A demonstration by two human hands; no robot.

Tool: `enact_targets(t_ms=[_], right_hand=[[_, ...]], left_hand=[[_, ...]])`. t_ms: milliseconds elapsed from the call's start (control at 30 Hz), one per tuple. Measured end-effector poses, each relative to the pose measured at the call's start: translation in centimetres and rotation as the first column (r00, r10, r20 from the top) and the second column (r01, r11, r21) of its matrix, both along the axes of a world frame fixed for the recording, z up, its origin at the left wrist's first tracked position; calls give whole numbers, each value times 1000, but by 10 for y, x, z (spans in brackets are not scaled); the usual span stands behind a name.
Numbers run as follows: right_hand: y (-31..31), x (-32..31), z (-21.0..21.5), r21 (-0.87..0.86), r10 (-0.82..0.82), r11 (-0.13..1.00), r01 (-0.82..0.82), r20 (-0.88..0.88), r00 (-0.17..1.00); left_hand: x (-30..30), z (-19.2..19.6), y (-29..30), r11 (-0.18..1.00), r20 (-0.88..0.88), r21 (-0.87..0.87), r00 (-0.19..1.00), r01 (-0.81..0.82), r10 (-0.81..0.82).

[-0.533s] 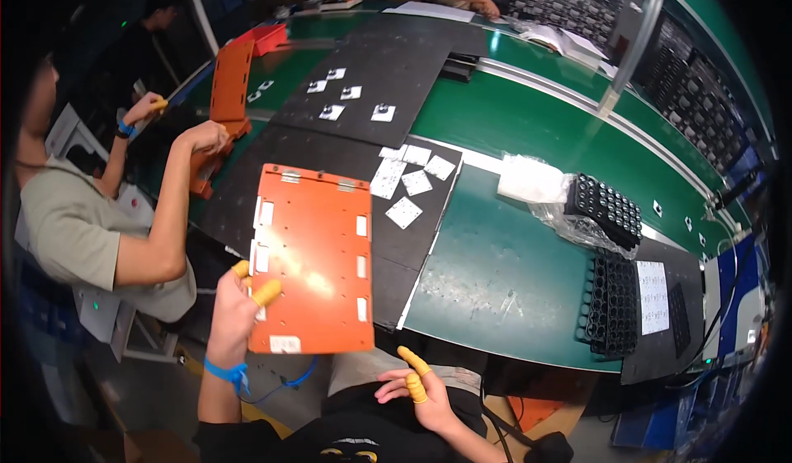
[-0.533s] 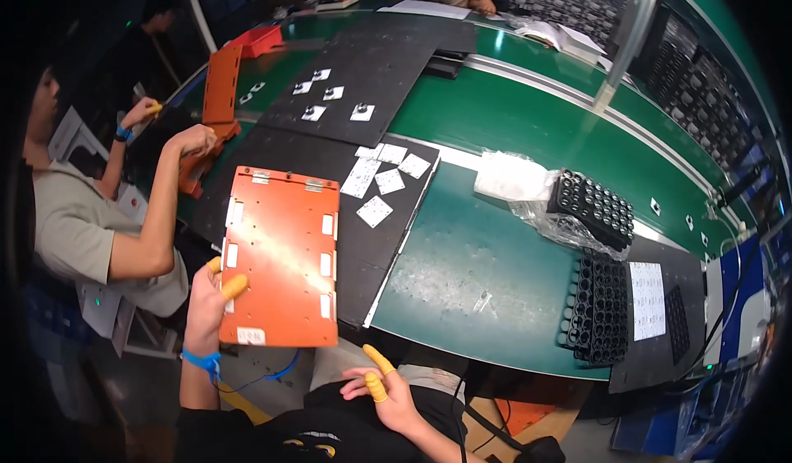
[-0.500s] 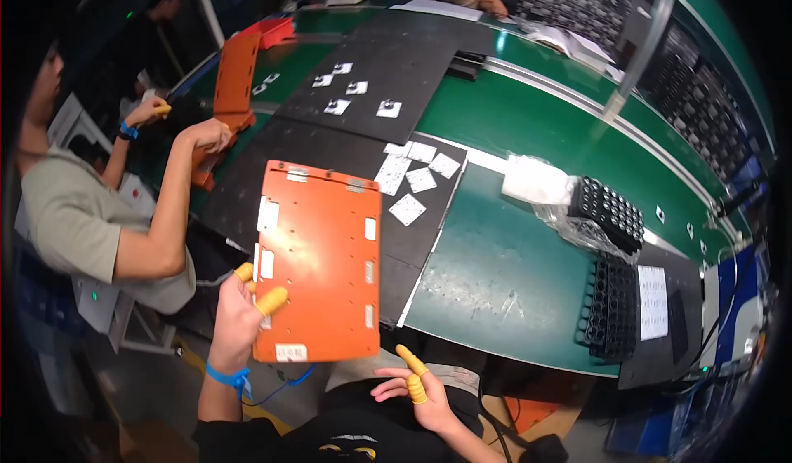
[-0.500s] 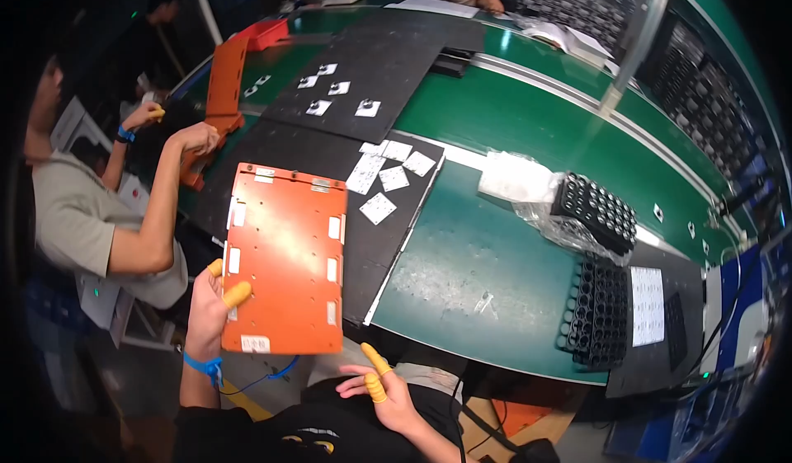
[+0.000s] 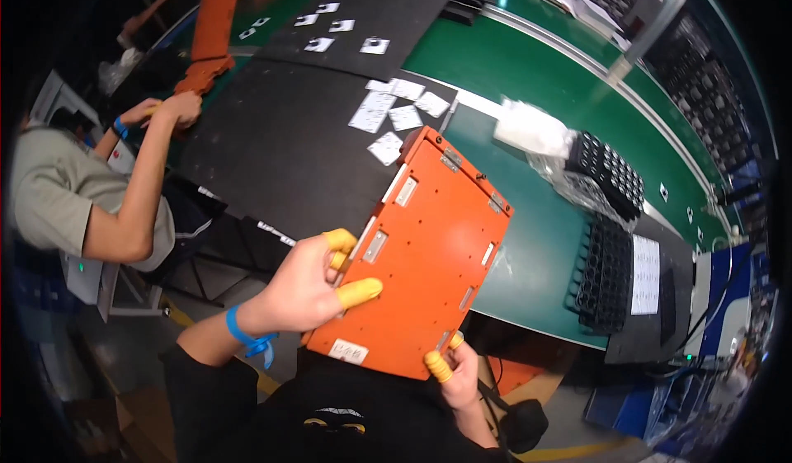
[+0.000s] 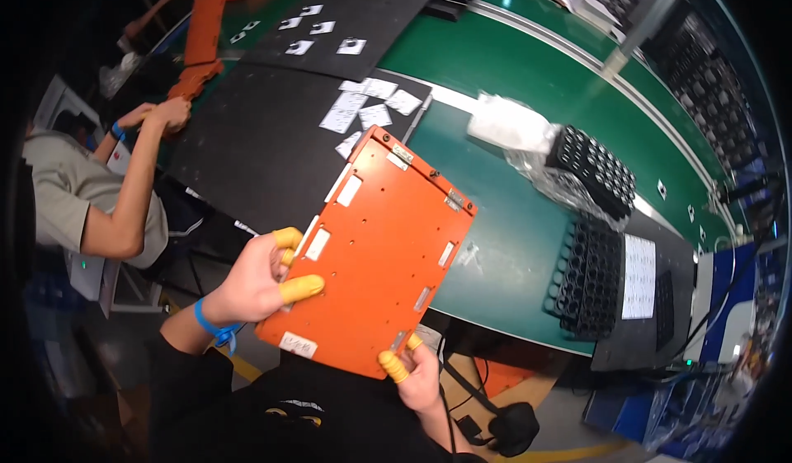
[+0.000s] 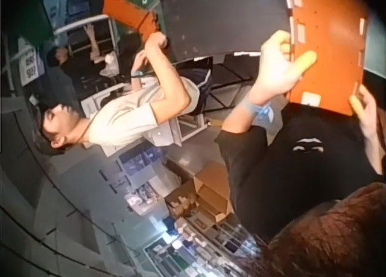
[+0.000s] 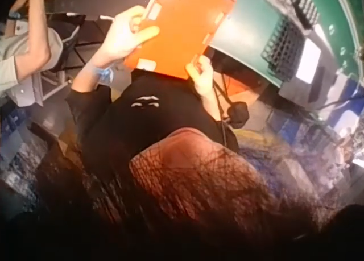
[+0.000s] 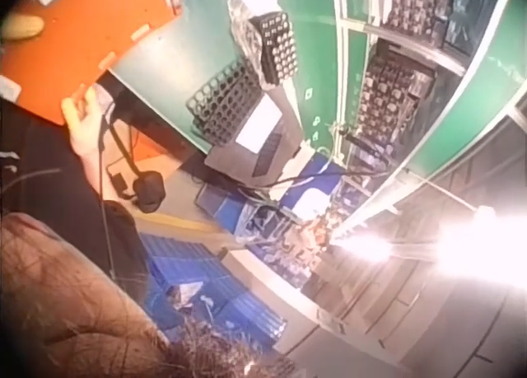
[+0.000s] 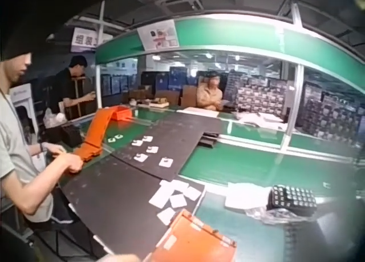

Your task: Assembling LED circuit boards into an orange fixture plate and applying adhesive pads at a factory workstation.

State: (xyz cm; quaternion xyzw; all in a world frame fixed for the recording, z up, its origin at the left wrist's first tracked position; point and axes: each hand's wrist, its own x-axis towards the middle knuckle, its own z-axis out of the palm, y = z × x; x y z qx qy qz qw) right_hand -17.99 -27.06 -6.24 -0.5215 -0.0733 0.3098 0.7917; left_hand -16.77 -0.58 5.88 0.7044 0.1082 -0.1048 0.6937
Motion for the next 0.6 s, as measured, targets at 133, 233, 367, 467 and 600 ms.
enact_targets(t_ms=[133, 233, 367, 467, 600], right_hand=[[-19, 32, 8, -50, -126, 990, 129, 44, 991], [-40, 51, 15, -143, -201, 968, 206, 46, 978], [-50, 80, 19, -233, -253, 938, 256, 45, 967], [-50, 101, 26, -287, -240, 926, 247, 60, 969], [-49, 125, 28, -402, -121, 901, 160, 121, 985]], left_hand=[[47, -29, -17, 998, 6, -36, 998, 55, -55], [77, -55, -35, 979, 53, -184, 996, 86, -77], [105, -78, -42, 975, 13, -168, 989, 147, -147], [115, -76, -43, 970, -49, -169, 981, 177, -187], [126, -76, -46, 953, -173, -296, 977, 72, -128]])
